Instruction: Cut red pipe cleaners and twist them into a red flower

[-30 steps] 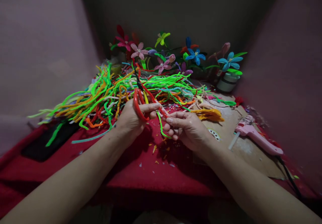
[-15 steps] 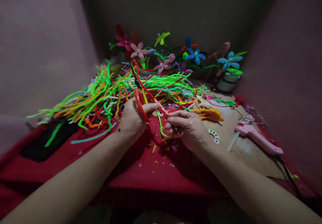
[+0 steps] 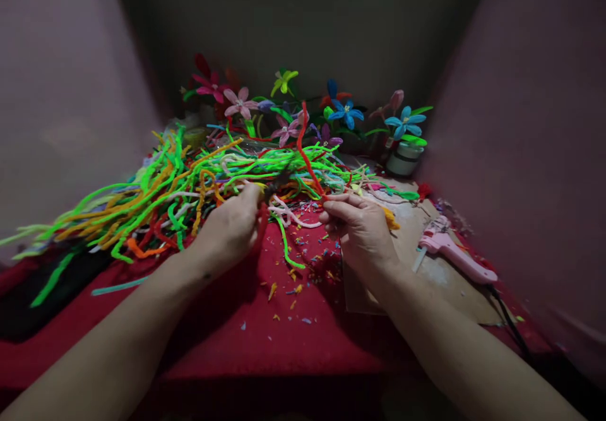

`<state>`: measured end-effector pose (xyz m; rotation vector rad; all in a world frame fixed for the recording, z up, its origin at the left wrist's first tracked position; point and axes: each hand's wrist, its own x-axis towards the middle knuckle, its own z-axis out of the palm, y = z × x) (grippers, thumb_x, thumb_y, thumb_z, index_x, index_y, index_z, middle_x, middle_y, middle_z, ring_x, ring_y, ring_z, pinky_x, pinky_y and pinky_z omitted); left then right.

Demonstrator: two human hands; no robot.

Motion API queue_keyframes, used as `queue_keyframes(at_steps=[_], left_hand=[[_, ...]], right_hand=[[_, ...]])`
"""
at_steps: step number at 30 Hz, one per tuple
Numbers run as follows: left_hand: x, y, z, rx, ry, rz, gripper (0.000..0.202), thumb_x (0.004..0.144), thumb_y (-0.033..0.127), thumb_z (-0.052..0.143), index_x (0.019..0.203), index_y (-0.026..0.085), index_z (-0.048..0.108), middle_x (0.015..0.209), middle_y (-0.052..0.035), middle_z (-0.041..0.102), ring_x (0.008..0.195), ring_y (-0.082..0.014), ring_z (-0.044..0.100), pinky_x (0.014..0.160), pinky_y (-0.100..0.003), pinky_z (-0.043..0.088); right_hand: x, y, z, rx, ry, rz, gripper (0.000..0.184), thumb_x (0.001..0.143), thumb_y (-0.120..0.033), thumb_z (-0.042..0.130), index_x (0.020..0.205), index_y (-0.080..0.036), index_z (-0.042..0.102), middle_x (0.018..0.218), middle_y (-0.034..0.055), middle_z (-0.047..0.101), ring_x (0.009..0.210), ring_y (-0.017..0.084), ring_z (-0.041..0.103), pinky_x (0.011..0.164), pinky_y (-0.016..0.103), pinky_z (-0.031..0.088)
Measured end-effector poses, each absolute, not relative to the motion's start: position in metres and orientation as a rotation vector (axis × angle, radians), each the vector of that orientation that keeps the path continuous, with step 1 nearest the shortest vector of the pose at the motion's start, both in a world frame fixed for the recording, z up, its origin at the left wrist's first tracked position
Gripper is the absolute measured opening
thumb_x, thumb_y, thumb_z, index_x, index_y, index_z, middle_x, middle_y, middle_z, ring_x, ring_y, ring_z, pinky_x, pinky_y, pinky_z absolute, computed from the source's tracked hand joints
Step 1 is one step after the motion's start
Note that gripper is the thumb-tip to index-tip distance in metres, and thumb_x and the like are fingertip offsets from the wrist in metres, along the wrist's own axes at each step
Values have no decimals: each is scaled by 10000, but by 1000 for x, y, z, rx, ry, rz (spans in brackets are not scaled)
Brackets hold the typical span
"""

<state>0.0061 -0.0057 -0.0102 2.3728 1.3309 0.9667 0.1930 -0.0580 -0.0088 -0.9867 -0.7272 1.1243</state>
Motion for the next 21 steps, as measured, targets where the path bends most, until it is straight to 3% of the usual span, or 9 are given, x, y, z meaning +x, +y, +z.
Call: queue_keyframes(at_steps=[3, 6, 21], left_hand=[[11, -11, -16, 2929, 1423, 579, 149, 779, 112, 409, 856, 179, 518, 723, -70, 579, 660, -219, 547, 588, -310, 369], [13, -13, -19, 3160, 1420, 411, 218, 801, 76, 353, 883, 159, 536, 757, -100, 595, 726, -241, 574, 639, -321, 398], [17, -18, -17, 3220, 1605, 242, 281, 826, 58, 298, 920, 117, 556, 755, -124, 594, 683, -245, 582, 587, -321, 396]], right_hand=[[193, -58, -9, -971, -731, 1128, 70, 581, -141, 652, 622, -159, 598, 468, -22, 595, 393, 69, 467, 386, 197, 304], [192, -59, -9, -971, -728, 1129, 73, 573, -130, 632, 634, -159, 608, 464, -25, 591, 392, 75, 473, 382, 199, 300], [189, -60, -9, -986, -775, 1146, 54, 575, -142, 656, 584, -158, 606, 452, -1, 608, 380, 75, 454, 386, 206, 303]])
